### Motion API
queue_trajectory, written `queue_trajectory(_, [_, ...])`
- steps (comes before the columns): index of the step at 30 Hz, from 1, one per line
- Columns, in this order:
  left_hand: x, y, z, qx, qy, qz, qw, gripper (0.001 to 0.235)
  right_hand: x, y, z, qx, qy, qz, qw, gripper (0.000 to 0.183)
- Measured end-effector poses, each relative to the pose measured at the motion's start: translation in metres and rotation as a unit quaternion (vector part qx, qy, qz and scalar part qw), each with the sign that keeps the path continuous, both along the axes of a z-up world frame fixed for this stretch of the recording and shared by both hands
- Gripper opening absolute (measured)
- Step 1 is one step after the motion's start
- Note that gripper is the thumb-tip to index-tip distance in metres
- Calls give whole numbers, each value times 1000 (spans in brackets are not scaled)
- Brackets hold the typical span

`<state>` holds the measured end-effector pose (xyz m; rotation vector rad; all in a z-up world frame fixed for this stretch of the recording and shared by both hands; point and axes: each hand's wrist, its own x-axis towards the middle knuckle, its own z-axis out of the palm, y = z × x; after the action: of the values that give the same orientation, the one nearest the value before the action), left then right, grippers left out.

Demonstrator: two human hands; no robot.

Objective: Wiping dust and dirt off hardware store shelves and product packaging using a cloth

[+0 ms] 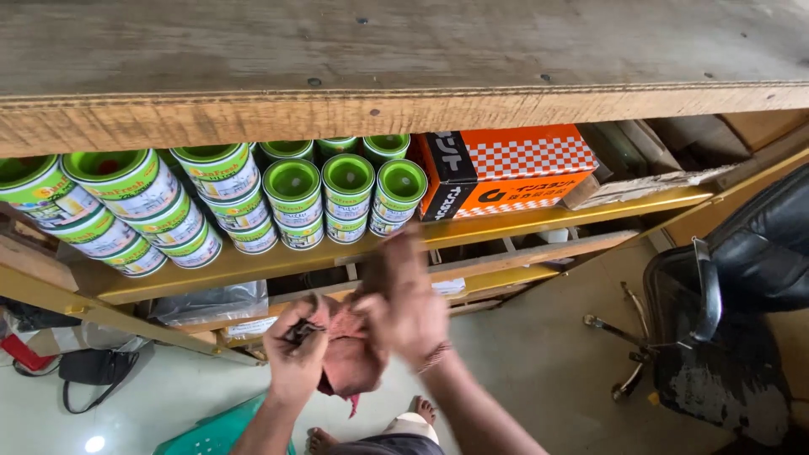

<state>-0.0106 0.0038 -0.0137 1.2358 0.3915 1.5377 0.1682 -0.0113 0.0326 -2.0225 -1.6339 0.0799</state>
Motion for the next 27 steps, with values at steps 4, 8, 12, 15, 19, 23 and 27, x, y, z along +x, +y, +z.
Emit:
queue_trajectory(4, [-38,4,-29,-65,110,119,985,20,-29,2,4,103,-5,103,989,96])
queue_trajectory(8, [-60,1,-19,-140,131,168,967,19,37,7,-26,2,-62,-87,994,93])
queue_trajectory(12, [-69,-4,-18,-117,126,132,976,17,-2,7,-15,69,-24,-84,994,102])
queue_trajectory(15, [-78,-5,-14,-94,94,140,981,22,-67,10,-1,27,51,45,997,84])
queue_trajectory(19, [-98,-1,-18,-117,116,170,972,24,-103,16,21,124,22,166,978,103])
queue_trajectory(23, [-108,4,-17,-147,128,190,962,25,-39,9,-29,121,36,28,992,68])
queue_trajectory(27, [-120,7,-30,-119,104,173,972,18,-46,8,-19,144,-31,-12,989,88])
